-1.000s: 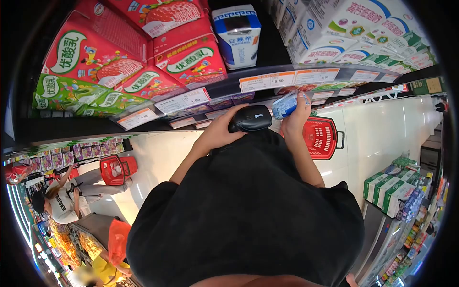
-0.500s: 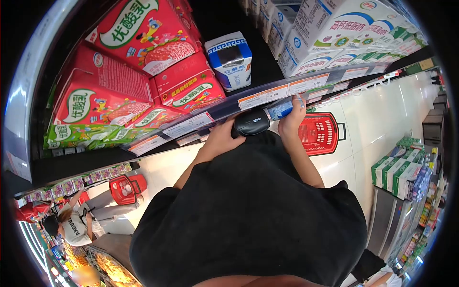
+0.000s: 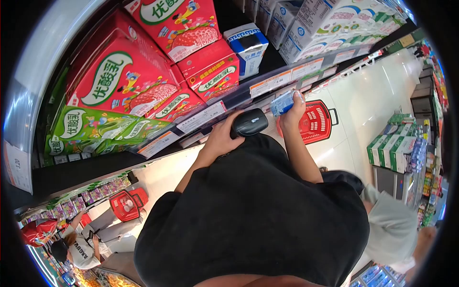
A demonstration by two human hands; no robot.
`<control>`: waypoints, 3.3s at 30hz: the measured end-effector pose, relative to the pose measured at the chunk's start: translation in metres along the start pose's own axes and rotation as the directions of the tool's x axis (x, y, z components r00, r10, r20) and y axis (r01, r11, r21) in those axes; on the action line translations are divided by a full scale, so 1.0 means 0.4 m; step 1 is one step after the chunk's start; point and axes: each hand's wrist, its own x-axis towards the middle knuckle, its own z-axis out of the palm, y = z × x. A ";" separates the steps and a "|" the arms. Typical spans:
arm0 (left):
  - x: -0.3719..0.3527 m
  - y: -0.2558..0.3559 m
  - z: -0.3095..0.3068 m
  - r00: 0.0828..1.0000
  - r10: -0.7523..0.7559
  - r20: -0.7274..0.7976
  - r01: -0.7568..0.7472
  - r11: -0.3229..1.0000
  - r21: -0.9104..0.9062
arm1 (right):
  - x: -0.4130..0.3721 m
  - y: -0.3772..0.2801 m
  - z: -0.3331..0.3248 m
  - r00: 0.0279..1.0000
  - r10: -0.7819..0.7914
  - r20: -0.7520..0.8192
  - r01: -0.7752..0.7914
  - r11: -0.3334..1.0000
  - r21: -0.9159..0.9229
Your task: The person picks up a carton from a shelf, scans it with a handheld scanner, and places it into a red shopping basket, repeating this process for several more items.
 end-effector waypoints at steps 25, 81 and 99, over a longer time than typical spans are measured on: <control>-0.116 -0.046 -0.034 0.999 -0.022 0.048 0.027 0.994 -0.104 | -0.188 -0.304 0.112 0.891 0.223 0.396 -0.360 0.878 0.315; -0.090 -0.068 0.145 0.957 -0.031 -0.288 -0.019 0.986 -0.168 | -0.081 -0.492 0.643 0.099 -0.155 0.983 0.968 -0.214 -0.131; -0.119 -0.097 0.135 0.963 -0.002 -0.270 -0.050 0.981 -0.187 | -0.094 -0.616 0.536 -0.131 0.197 0.972 0.737 -0.637 0.229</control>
